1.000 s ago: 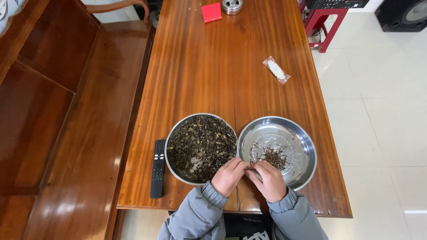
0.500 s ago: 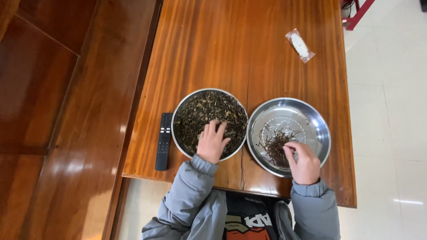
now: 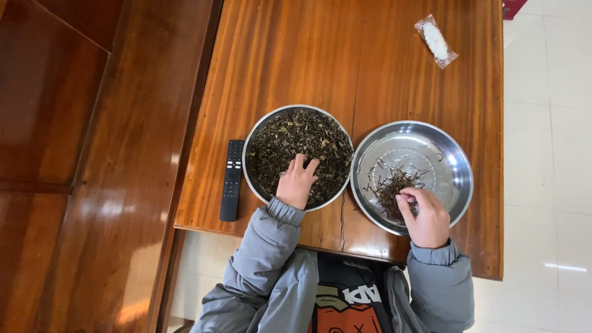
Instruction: Manually sorting dried tea leaves by picking out stems and placing them in a separate metal tray
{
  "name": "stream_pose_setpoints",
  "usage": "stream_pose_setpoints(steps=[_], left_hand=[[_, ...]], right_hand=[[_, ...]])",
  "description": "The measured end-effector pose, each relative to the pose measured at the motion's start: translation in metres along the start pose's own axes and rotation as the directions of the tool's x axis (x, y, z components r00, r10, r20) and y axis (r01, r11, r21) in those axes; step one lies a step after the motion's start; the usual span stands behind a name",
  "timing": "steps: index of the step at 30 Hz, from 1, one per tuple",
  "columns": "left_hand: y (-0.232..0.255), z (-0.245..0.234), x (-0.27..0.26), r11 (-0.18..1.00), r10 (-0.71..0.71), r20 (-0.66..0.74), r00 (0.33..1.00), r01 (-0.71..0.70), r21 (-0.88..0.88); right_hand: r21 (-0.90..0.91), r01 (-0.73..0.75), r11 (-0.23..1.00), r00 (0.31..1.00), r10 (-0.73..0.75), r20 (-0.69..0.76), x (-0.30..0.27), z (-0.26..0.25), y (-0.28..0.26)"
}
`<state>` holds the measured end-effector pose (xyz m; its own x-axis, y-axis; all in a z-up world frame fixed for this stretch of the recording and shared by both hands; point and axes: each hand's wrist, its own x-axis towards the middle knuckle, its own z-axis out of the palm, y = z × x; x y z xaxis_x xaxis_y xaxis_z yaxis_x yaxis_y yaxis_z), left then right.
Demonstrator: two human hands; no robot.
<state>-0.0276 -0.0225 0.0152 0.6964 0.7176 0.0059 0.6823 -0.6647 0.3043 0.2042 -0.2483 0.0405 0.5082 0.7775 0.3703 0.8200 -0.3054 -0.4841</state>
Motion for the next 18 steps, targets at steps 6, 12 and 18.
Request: stream_pose_setpoints(steps=[6,12,18], left_hand=[[-0.025,0.028,0.001,0.993,0.084,-0.145,0.986,-0.072,0.091],[-0.016,-0.015,0.01,0.968,0.143,-0.178,0.974,-0.101,0.228],[0.064,-0.064,0.051,0.97,0.207,-0.118,0.971,-0.189,0.152]], right_hand=[[0.05,-0.02,0.999,1.0,0.019,0.012,0.002,-0.004,-0.005],[0.061,-0.005,0.998,1.0,0.004,0.017,0.003,-0.004,-0.005],[0.014,0.023,1.0,1.0,-0.023,0.019,-0.002,0.002,0.0]])
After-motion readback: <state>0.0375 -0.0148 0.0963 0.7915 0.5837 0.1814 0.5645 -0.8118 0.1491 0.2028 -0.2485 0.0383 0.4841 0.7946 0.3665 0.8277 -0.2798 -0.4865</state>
